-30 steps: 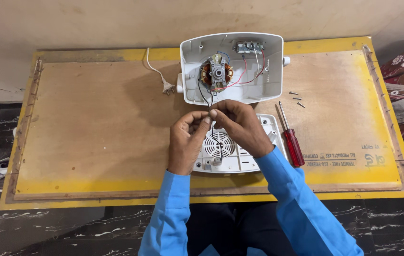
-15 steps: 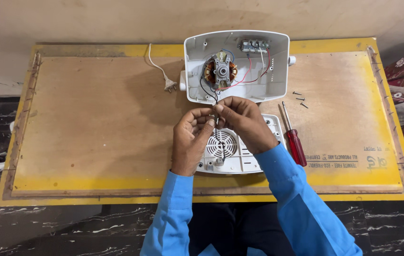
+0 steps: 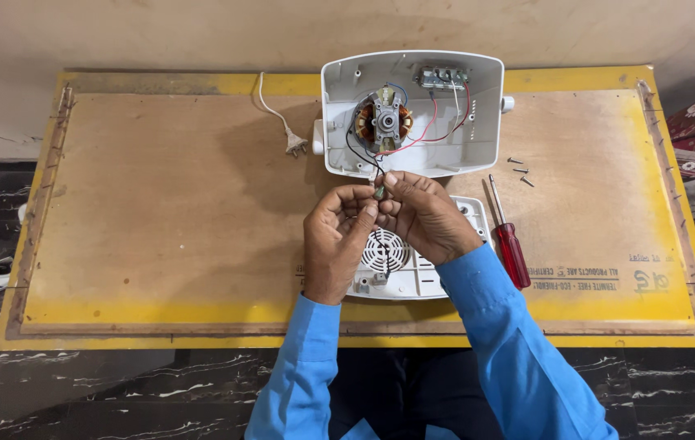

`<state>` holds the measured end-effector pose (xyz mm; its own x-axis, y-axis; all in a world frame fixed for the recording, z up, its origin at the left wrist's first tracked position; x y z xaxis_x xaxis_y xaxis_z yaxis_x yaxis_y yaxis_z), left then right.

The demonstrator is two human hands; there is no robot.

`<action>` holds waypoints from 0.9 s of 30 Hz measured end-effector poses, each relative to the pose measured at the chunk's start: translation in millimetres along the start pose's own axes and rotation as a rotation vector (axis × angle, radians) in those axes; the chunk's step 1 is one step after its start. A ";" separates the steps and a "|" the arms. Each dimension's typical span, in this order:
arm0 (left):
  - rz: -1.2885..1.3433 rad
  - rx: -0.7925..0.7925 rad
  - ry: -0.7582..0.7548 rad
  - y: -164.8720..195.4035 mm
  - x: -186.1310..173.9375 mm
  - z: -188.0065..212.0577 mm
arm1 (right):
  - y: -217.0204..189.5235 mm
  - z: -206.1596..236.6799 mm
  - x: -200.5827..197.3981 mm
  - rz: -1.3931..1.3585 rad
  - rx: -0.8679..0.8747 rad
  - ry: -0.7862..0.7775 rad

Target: The person flips a small white electric appliance upside down on a table and uses a screwdriver to remove screws from its base. They separate the housing halves to expose the motor and wiring, then handle internal wires and components while the appliance remains open on the table.

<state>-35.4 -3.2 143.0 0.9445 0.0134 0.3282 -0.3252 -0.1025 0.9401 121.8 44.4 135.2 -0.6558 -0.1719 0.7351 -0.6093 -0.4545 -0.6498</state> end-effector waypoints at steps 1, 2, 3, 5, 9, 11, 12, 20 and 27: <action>-0.018 -0.002 0.005 0.3 0.3 0.1 | 0.4 0.0 -0.4 -0.008 0.001 0.009; -0.019 -0.003 0.005 0.5 1.0 0.2 | 0.5 0.3 -0.8 -0.011 -0.001 0.006; -0.021 -0.004 0.007 0.6 1.7 0.3 | 0.8 0.4 -1.0 -0.015 -0.001 0.001; -0.021 0.004 0.007 0.9 2.8 -0.5 | 1.1 -0.4 -1.2 -0.025 -0.006 -0.014; -0.057 0.043 0.004 0.5 4.8 -1.7 | 1.4 -0.7 -2.8 -0.022 -0.005 0.000; -0.085 0.051 0.008 0.0 5.3 -2.1 | 1.8 -0.8 -3.3 -0.015 -0.006 0.009; -0.092 0.047 0.013 -0.4 5.9 -2.0 | 1.9 -0.6 -3.4 -0.015 -0.011 0.003; -0.203 0.061 0.071 0.0 9.8 -1.9 | 1.3 0.5 1.4 0.024 -0.025 -0.006; -0.320 0.144 0.176 5.6 13.9 -0.2 | 1.1 0.8 3.7 0.055 -0.041 0.023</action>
<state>-24.2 -3.4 152.8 0.9707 0.2365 0.0432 0.0061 -0.2039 0.9790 119.1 42.5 137.3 -0.6987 -0.1749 0.6937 -0.5896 -0.4084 -0.6968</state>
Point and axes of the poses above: each hand's wrist, its own z-axis away from the middle knuckle, its own x-axis out of the palm, y = z × x, the point moved 1 cm from there along -z, towards the middle knuckle, and after that the axes turned 1 degree about -z, right-handed, at the moved point
